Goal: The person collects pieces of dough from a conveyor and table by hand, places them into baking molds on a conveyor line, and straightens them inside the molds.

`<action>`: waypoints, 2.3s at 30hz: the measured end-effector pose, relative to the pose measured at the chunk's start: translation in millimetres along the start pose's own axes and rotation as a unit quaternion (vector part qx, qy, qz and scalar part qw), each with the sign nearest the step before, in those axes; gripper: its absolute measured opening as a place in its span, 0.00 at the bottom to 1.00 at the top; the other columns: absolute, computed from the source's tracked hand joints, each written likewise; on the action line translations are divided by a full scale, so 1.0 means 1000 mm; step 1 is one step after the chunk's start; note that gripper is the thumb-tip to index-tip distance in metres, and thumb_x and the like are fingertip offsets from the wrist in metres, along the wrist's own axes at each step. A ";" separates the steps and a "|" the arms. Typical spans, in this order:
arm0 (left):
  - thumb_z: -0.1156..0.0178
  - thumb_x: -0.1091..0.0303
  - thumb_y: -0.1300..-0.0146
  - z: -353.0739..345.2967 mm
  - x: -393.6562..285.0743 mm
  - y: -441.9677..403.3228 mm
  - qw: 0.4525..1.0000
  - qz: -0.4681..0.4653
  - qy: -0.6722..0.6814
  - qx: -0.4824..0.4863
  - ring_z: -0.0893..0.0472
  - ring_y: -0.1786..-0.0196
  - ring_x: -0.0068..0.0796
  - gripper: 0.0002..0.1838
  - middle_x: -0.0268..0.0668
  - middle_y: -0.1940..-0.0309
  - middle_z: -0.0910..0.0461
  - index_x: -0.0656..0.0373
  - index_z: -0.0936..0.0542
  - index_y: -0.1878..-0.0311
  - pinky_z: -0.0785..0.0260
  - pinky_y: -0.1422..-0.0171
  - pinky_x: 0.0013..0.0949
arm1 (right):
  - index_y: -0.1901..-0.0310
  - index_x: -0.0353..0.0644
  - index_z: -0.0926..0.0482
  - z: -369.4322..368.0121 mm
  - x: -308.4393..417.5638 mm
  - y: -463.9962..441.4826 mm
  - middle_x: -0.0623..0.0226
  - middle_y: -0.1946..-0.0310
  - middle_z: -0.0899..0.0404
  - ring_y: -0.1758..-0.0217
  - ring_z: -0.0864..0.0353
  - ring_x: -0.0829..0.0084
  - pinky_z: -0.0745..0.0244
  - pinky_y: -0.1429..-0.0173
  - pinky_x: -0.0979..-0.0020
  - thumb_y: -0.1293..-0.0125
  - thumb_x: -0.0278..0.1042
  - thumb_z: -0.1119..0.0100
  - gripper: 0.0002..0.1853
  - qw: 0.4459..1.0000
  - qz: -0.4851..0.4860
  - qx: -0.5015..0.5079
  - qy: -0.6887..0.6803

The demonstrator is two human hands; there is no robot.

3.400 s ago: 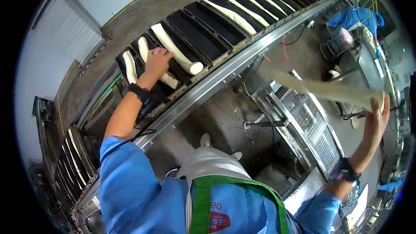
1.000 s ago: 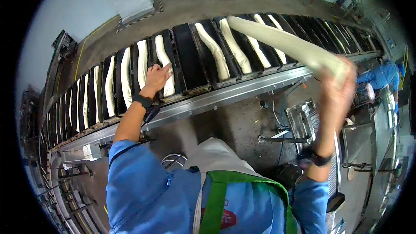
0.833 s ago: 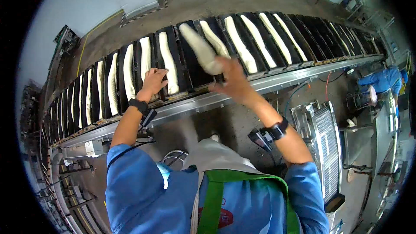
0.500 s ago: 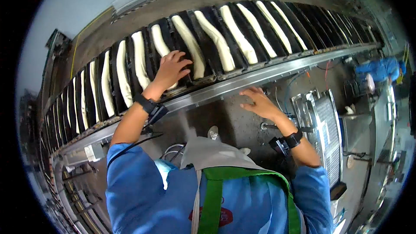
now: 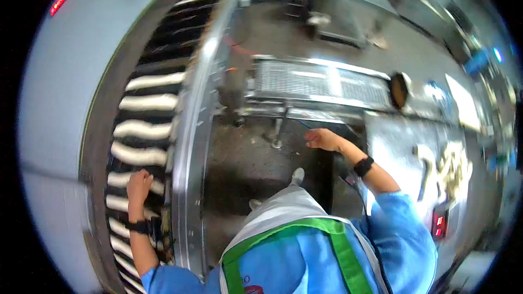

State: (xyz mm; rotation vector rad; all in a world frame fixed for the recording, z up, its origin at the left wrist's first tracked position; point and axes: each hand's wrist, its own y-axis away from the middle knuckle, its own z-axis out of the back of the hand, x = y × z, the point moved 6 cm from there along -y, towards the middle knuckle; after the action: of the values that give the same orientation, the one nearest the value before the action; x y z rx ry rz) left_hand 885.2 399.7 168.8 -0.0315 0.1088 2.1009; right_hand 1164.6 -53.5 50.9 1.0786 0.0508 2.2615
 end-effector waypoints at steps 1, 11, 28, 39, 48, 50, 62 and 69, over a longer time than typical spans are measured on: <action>0.46 0.66 0.50 -0.007 -0.014 -0.024 0.997 -0.030 0.065 -0.004 0.27 0.70 0.42 0.08 0.44 0.74 0.26 0.61 0.26 0.71 0.36 0.65 0.39 | 0.58 0.40 0.30 0.008 -0.022 0.016 0.58 0.65 0.26 0.63 0.27 0.63 0.32 0.59 0.68 0.49 0.39 0.45 0.18 1.000 0.012 -0.016 0.021; 0.46 0.59 0.50 -0.070 -0.223 -0.180 0.990 -0.114 -0.085 0.020 0.48 0.39 0.40 0.20 0.41 0.43 0.45 0.50 0.32 0.52 0.50 0.43 0.46 | 0.62 0.42 0.28 0.090 -0.213 0.157 0.56 0.66 0.26 0.62 0.28 0.56 0.33 0.60 0.63 0.55 0.45 0.43 0.19 0.946 -0.252 -0.204 0.024; 0.46 0.55 0.52 -0.070 -0.258 -0.201 0.999 -0.020 -0.010 0.024 0.49 0.39 0.44 0.23 0.44 0.43 0.46 0.48 0.33 0.50 0.55 0.41 0.47 | 0.46 0.56 0.39 0.227 -0.308 0.121 0.56 0.47 0.41 0.48 0.39 0.57 0.36 0.50 0.63 0.52 0.28 0.49 0.28 0.813 -0.318 -0.344 0.346; 0.45 0.63 0.52 -0.042 -0.168 -0.166 0.990 0.080 0.065 -0.091 0.51 0.39 0.43 0.22 0.41 0.41 0.49 0.51 0.34 0.50 0.56 0.41 0.45 | 0.62 0.40 0.30 0.271 -0.304 0.026 0.60 0.66 0.25 0.62 0.26 0.63 0.32 0.58 0.67 0.60 0.32 0.40 0.20 0.917 -0.245 -0.273 0.160; 0.46 0.60 0.50 -0.065 -0.145 -0.280 0.976 0.089 0.144 -0.138 0.51 0.39 0.42 0.28 0.40 0.42 0.49 0.52 0.41 0.45 0.55 0.41 0.47 | 0.55 0.38 0.35 0.354 0.046 -0.055 0.62 0.63 0.30 0.60 0.29 0.69 0.33 0.56 0.70 0.56 0.29 0.42 0.24 0.896 -0.015 -0.366 -0.252; 0.50 0.56 0.46 -0.072 -0.131 -0.301 0.955 0.110 0.239 -0.135 0.52 0.38 0.42 0.29 0.41 0.41 0.51 0.53 0.45 0.43 0.55 0.41 0.47 | 0.52 0.40 0.38 0.342 0.113 -0.094 0.61 0.58 0.32 0.52 0.32 0.67 0.32 0.53 0.66 0.52 0.30 0.42 0.24 0.864 0.166 -0.308 -0.361; 0.62 0.43 0.42 -0.099 -0.092 -0.368 0.520 0.319 0.775 -0.167 0.67 0.35 0.35 0.37 0.32 0.37 0.72 0.47 0.66 0.38 0.67 0.35 0.44 | 0.69 0.42 0.25 0.069 0.205 -0.468 0.58 0.59 0.31 0.52 0.37 0.61 0.38 0.52 0.67 0.59 0.24 0.43 0.11 0.927 0.358 -0.099 0.055; 0.55 0.53 0.44 -0.083 -0.048 -0.417 0.831 0.378 0.387 -0.128 0.61 0.35 0.40 0.29 0.39 0.37 0.63 0.50 0.47 0.40 0.63 0.35 0.42 | 0.68 0.43 0.25 0.109 0.131 -0.466 0.59 0.66 0.28 0.58 0.34 0.60 0.39 0.51 0.66 0.54 0.27 0.46 0.08 0.947 0.321 0.012 -0.027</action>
State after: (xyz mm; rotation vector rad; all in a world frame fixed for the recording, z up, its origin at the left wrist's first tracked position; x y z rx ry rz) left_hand 1267.1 560.9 62.5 -1.1855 0.3720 2.7423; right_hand 1422.6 369.5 79.0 1.3059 -0.3453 2.8010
